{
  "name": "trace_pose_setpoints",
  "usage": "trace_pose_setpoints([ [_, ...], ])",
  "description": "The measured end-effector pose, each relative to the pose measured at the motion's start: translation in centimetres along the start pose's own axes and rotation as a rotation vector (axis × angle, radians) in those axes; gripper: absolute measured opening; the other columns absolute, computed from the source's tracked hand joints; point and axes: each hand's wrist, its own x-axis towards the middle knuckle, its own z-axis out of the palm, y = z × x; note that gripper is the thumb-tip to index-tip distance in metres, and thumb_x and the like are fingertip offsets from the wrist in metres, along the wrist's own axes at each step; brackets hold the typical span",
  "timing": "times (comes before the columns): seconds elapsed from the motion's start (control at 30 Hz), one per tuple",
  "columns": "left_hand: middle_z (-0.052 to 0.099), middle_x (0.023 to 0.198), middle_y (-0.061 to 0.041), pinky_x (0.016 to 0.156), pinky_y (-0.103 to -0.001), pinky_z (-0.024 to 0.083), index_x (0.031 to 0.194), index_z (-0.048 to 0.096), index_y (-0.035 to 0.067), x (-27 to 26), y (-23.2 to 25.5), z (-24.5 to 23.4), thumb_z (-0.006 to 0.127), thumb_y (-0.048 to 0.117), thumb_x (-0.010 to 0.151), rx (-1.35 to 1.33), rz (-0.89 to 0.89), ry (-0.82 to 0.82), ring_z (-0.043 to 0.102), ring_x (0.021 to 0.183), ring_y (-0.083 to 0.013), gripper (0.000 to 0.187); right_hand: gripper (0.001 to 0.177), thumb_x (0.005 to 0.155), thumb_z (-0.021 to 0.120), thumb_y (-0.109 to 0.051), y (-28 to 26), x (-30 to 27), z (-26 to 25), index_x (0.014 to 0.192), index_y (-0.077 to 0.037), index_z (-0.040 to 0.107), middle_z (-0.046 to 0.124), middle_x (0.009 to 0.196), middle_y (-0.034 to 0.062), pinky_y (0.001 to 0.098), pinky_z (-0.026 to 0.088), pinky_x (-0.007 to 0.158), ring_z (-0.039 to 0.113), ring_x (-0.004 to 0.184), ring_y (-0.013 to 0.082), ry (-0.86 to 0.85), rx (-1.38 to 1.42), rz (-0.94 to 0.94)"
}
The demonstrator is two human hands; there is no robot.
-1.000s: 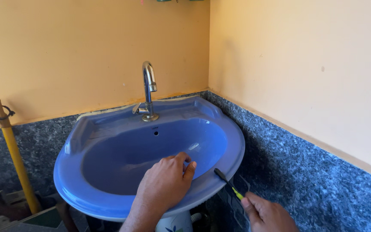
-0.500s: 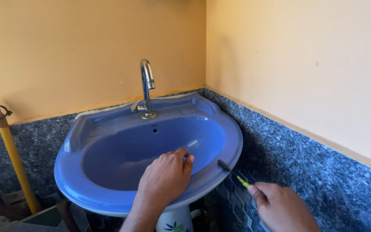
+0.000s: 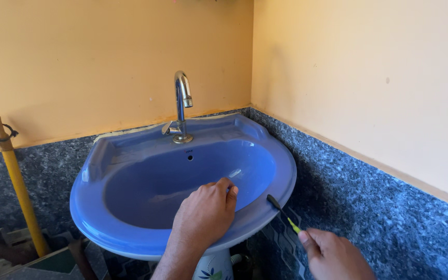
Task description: The person scrubs the rim and interior of a blue pedestal sink using a green toothbrush and a bar of soap. They repeatedly wet the brush under the faucet and continue scrubbing different sections of the sink basin and pedestal.
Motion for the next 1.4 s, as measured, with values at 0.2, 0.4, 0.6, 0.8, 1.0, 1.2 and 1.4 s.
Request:
trace_pose_setpoints([
  [0.2,0.073,0.105,-0.013,0.088,-0.052,0.056,0.116,0.065,0.011,0.0,0.0,0.1,0.040,0.039,0.105,0.005,0.001,0.007,0.072,0.097,-0.0360,0.039,0.041,0.101,0.045,-0.053,-0.9,-1.3,1.8,0.103,-0.023,0.072,0.073,0.070,0.0062,0.0406,0.059,0.069,0.074,0.067,0.0205,-0.052,-0.117,-0.214],
  [0.4,0.074,0.102,-0.015,0.085,-0.052,0.056,0.112,0.065,0.009,-0.1,-0.3,0.3,0.040,0.037,0.105,-0.015,0.026,0.044,0.072,0.094,-0.0369,0.037,0.049,0.105,0.039,-0.050,-2.5,-2.0,-3.2,0.098,-0.017,0.075,0.074,0.070,0.0116,0.0452,0.057,0.073,0.075,0.069,0.0275,0.046,-0.108,0.019],
  [0.6,0.074,0.100,-0.016,0.082,-0.054,0.055,0.109,0.066,0.008,-0.1,-1.0,0.8,0.043,0.033,0.104,-0.072,0.094,0.146,0.070,0.091,-0.0402,0.034,0.046,0.100,0.042,-0.055,-2.2,-1.9,0.9,0.105,-0.023,0.074,0.076,0.074,0.0060,0.0486,0.060,0.077,0.077,0.074,0.0226,-0.008,-0.204,-0.148],
  [0.8,0.074,0.095,-0.018,0.081,-0.054,0.055,0.108,0.065,0.007,-0.2,-1.2,1.0,0.042,0.030,0.105,-0.093,0.098,0.147,0.071,0.089,-0.0400,0.033,0.049,0.106,0.032,-0.048,-1.9,-0.7,-3.5,0.110,-0.017,0.070,0.076,0.076,0.0109,0.0458,0.064,0.079,0.078,0.072,0.0248,0.006,-0.228,0.025],
  [1.0,0.073,0.093,-0.017,0.080,-0.054,0.054,0.106,0.066,0.007,-0.3,-1.2,1.0,0.044,0.031,0.104,-0.091,0.129,0.173,0.070,0.088,-0.0404,0.032,0.051,0.103,0.038,-0.053,-1.8,-0.8,-4.0,0.109,-0.019,0.075,0.075,0.076,0.0095,0.0443,0.061,0.081,0.076,0.075,0.0226,-0.063,-0.312,-0.008],
  [1.2,0.073,0.091,-0.017,0.079,-0.054,0.055,0.110,0.065,0.007,-0.2,-1.1,0.9,0.043,0.031,0.105,-0.080,0.107,0.135,0.071,0.088,-0.0396,0.032,0.056,0.106,0.036,-0.048,-2.3,0.4,-7.7,0.099,-0.010,0.076,0.075,0.074,0.0112,0.0468,0.058,0.080,0.073,0.076,0.0283,0.062,-0.301,-0.042],
  [1.4,0.073,0.091,-0.017,0.079,-0.056,0.054,0.108,0.066,0.007,-0.3,-1.4,0.9,0.045,0.030,0.104,-0.093,0.131,0.173,0.071,0.087,-0.0402,0.031,0.053,0.104,0.040,-0.047,-2.3,0.9,-8.2,0.098,-0.008,0.075,0.075,0.078,0.0134,0.0465,0.057,0.084,0.074,0.080,0.0306,0.017,-0.347,-0.029],
])
